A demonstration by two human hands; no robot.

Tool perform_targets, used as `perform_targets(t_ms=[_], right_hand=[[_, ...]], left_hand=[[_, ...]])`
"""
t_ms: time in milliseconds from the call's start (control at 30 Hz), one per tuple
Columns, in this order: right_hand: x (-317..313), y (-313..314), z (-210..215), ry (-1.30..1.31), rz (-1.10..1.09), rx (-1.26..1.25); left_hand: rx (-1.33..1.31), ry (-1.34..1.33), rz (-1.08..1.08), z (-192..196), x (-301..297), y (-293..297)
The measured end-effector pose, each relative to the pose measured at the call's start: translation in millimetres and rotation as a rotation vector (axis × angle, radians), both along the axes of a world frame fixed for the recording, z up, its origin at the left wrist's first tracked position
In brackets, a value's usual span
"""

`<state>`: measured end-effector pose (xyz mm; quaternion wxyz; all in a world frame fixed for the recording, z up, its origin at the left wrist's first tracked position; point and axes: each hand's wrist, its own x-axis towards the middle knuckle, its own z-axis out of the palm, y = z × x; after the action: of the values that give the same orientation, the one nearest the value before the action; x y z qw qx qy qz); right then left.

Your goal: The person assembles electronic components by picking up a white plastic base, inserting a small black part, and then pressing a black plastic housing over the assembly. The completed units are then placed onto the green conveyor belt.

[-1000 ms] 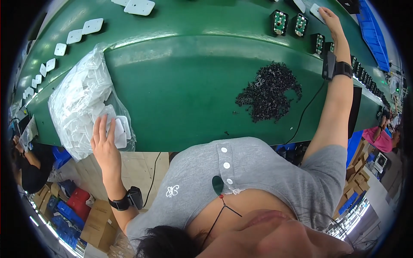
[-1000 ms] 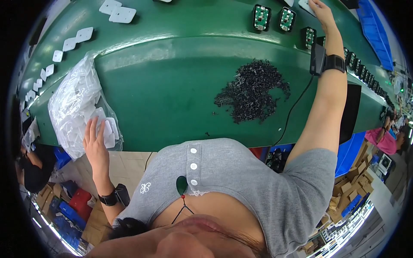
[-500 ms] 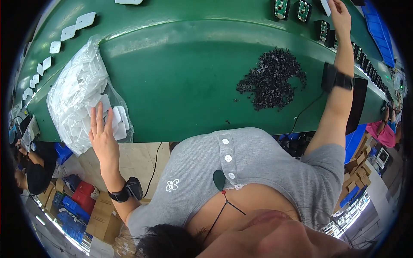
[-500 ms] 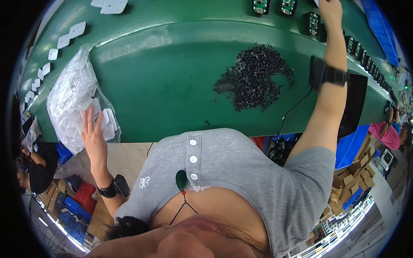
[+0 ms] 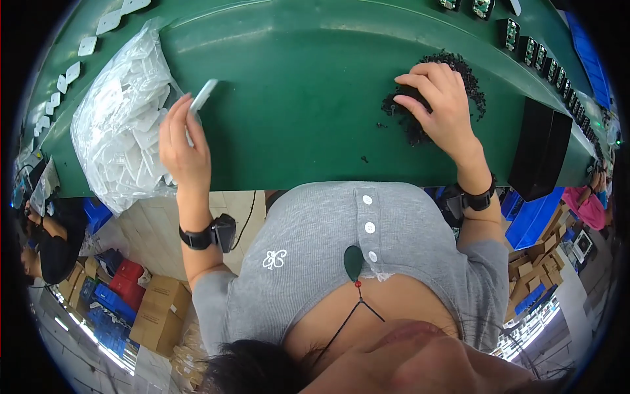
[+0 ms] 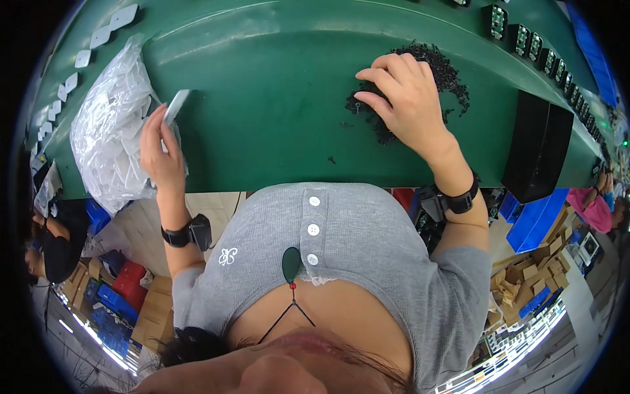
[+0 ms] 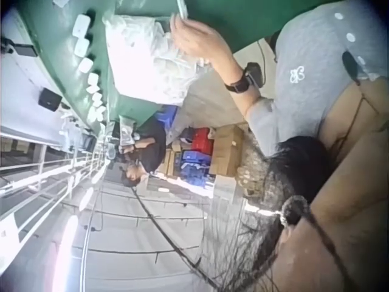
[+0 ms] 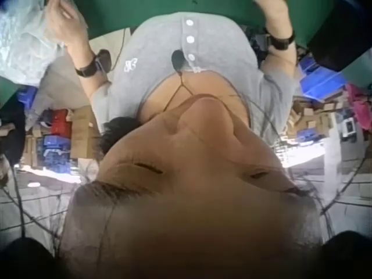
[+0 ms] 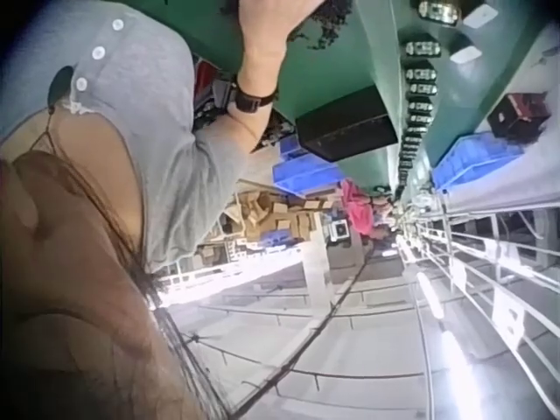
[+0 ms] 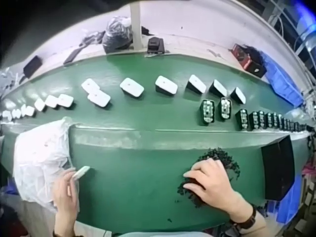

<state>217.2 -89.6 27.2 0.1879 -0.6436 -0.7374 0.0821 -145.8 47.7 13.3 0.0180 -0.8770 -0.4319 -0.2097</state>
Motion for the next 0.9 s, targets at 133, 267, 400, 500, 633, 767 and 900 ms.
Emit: perform_targets(t_ms=[133, 267, 400, 500, 633, 767, 900], right_hand=[[-28.2, -4.7, 7.3, -0.012, 0.095, 0.006], [-44.0, -19.2, -1.2, -0.002, 0.130, -0.072], [-49.9, -24.3, -11.1, -0.012, 0.055, -0.013], [-49.9, -20.5, -14.4, 0.131, 0.000, 0.038], [-54.4, 3.8, 6.8, 0.600, -0.108, -0.052], [-56.4, 27.7, 6.4, 0.810, -0.116, -0.093], [-63.3, 35.6, -8.9, 0.912, -0.143, -0.057]], left_hand=[[-0.556, -0.608, 0.114, -3.0, 31.8, -7.5], [-0.889, -0.819, 0.039, -4.2, 57.6, -8.6], [-1.182, -1.030, -0.091, -8.2, 86.4, -16.9], [-1.214, -1.015, -0.146, -10.7, 104.1, -24.9], [-1.165, -0.907, -0.174, -7.4, 114.6, -27.7], [-1.050, -0.837, -0.337, -1.8, 128.0, -24.1], [-0.946, -0.848, -0.372, -3.3, 138.8, -23.8]])
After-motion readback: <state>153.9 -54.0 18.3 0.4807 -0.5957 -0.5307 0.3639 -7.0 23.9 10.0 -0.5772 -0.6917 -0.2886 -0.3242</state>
